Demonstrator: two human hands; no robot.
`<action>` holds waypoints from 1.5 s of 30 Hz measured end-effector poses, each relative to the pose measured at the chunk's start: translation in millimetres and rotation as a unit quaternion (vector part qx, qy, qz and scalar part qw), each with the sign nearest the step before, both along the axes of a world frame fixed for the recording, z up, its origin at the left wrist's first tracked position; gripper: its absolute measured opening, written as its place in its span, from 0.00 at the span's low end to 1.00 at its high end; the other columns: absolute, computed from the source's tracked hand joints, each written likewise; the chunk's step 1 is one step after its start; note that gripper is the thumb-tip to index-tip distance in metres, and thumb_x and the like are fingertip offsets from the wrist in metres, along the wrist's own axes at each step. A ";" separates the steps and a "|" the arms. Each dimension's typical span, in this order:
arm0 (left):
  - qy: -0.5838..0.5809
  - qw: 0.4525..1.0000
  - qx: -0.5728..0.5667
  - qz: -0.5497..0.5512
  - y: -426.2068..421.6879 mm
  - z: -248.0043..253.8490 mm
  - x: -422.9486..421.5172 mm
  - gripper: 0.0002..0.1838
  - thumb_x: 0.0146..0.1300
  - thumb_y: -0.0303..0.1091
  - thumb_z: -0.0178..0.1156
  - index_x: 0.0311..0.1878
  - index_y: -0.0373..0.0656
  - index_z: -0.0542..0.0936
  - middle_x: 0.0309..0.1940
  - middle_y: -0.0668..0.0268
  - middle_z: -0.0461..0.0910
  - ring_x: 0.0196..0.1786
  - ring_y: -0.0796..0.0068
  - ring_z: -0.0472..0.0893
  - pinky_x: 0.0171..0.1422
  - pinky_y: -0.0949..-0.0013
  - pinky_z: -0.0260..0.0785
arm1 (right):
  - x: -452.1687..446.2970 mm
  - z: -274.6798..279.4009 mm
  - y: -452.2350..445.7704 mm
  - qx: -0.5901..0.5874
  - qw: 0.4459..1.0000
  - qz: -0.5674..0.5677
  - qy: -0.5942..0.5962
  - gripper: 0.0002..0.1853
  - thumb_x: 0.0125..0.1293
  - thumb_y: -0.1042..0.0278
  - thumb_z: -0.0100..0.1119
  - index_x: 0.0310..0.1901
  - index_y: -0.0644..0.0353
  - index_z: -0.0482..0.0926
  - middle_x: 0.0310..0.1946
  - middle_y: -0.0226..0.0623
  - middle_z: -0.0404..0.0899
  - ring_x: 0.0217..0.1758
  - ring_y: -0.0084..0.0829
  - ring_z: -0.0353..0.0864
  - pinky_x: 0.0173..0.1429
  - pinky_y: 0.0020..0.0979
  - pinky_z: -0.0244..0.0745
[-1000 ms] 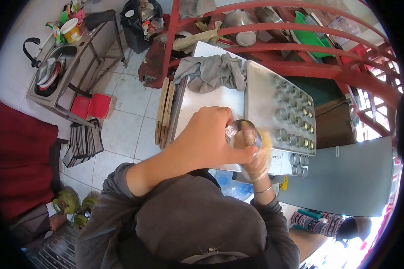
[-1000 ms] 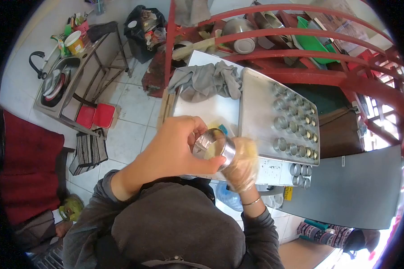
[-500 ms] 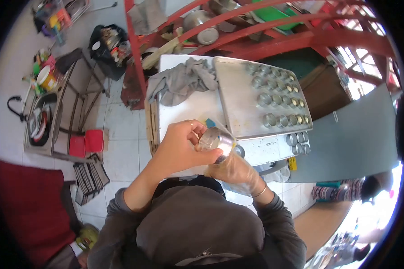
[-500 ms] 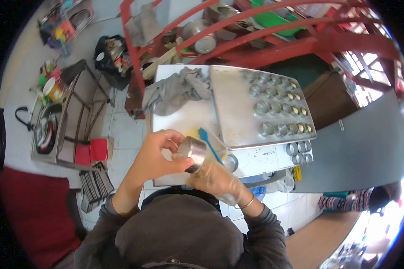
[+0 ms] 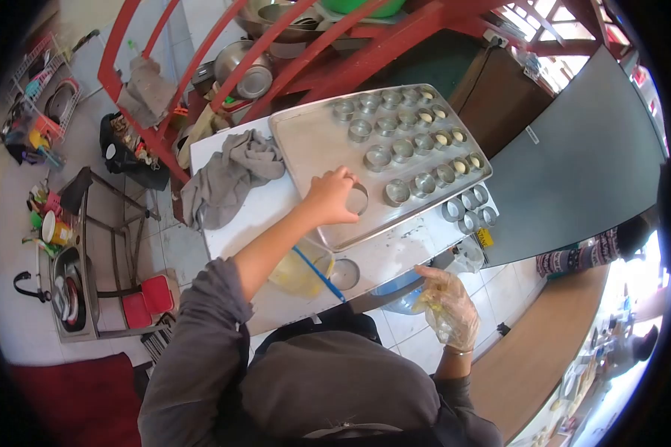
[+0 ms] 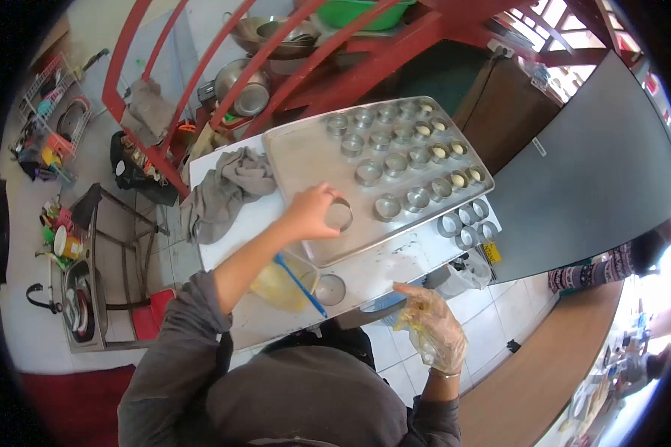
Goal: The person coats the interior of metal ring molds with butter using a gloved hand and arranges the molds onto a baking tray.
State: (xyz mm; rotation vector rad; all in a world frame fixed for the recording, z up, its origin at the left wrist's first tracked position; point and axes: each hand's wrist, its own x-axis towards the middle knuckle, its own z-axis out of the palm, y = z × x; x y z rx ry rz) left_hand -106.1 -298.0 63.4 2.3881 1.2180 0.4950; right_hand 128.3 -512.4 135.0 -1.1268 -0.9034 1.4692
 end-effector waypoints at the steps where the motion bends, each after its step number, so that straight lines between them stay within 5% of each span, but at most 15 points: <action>1: 0.051 0.999 -0.007 -0.004 8.9 -8.0 14.5 0.38 0.36 0.47 0.72 0.54 0.43 0.76 0.53 0.61 0.71 0.57 0.58 0.73 0.57 0.48 0.65 | 8.7 -2.8 -2.2 0.005 1.000 -0.027 0.005 0.28 0.52 0.70 0.64 0.56 0.76 0.74 0.29 0.33 0.74 0.30 0.25 0.72 0.40 0.25 0.73; 4: 0.109 0.993 -0.025 -0.031 24.6 -33.5 47.3 0.39 0.35 0.48 0.73 0.55 0.44 0.76 0.53 0.62 0.70 0.58 0.60 0.72 0.58 0.44 0.63 | 26.7 -12.9 -9.0 0.003 0.991 -0.125 -0.044 0.26 0.54 0.69 0.62 0.53 0.76 0.75 0.28 0.33 0.72 0.30 0.25 0.72 0.39 0.25 0.72; 16: 0.180 0.983 -0.039 -0.016 25.0 -38.2 67.9 0.36 0.35 0.47 0.72 0.53 0.48 0.77 0.53 0.64 0.71 0.59 0.61 0.72 0.57 0.47 0.62 | 65.3 -16.3 20.6 -0.052 0.997 -0.049 -0.003 0.26 0.55 0.66 0.64 0.52 0.76 0.76 0.28 0.33 0.70 0.32 0.27 0.74 0.41 0.26 0.71; 25: 0.097 0.995 -0.005 0.008 13.0 -40.6 55.6 0.41 0.35 0.50 0.74 0.57 0.47 0.75 0.52 0.64 0.70 0.57 0.62 0.72 0.56 0.47 0.62 | 80.6 -31.8 34.4 -0.065 0.998 0.015 0.012 0.27 0.55 0.65 0.66 0.53 0.75 0.75 0.32 0.33 0.73 0.34 0.25 0.72 0.42 0.25 0.70; 28: -0.044 0.997 0.041 0.041 2.4 -21.5 41.6 0.32 0.40 0.48 0.72 0.51 0.45 0.77 0.50 0.65 0.72 0.57 0.61 0.72 0.55 0.50 0.63 | 78.5 -30.5 36.9 -0.062 0.998 0.009 0.015 0.26 0.55 0.67 0.64 0.53 0.75 0.75 0.29 0.30 0.70 0.34 0.23 0.68 0.41 0.23 0.67; 31: -0.075 0.995 -0.061 0.007 -26.7 -3.2 8.7 0.21 0.46 0.43 0.69 0.42 0.44 0.80 0.45 0.65 0.74 0.55 0.62 0.72 0.54 0.54 0.63 | 90.1 -42.2 35.0 -0.049 0.998 0.023 -0.013 0.25 0.54 0.69 0.62 0.52 0.74 0.76 0.29 0.29 0.69 0.33 0.22 0.65 0.40 0.20 0.62; 37: 0.150 0.974 0.067 -0.155 -124.0 -10.5 16.7 0.20 0.46 0.38 0.66 0.45 0.44 0.80 0.42 0.62 0.73 0.51 0.61 0.73 0.56 0.56 0.61 | 76.5 -32.2 35.3 -0.050 0.999 -0.009 -0.014 0.25 0.53 0.69 0.62 0.52 0.74 0.76 0.28 0.28 0.67 0.32 0.21 0.64 0.39 0.20 0.60; 40: 0.345 0.911 0.156 -0.163 -137.0 -11.5 33.3 0.18 0.50 0.37 0.62 0.46 0.46 0.80 0.43 0.61 0.74 0.50 0.62 0.72 0.58 0.54 0.59 | 64.7 -21.7 39.4 -0.051 0.997 -0.022 -0.056 0.25 0.53 0.68 0.62 0.53 0.74 0.76 0.28 0.28 0.67 0.32 0.21 0.66 0.40 0.20 0.62; 45: 0.453 0.866 0.159 -0.137 -138.3 -41.9 51.5 0.15 0.57 0.35 0.56 0.48 0.48 0.81 0.46 0.62 0.73 0.50 0.62 0.72 0.64 0.52 0.57 | 81.4 -37.7 50.0 -0.080 0.993 0.081 -0.037 0.26 0.54 0.67 0.63 0.54 0.74 0.76 0.28 0.29 0.68 0.33 0.22 0.68 0.41 0.21 0.66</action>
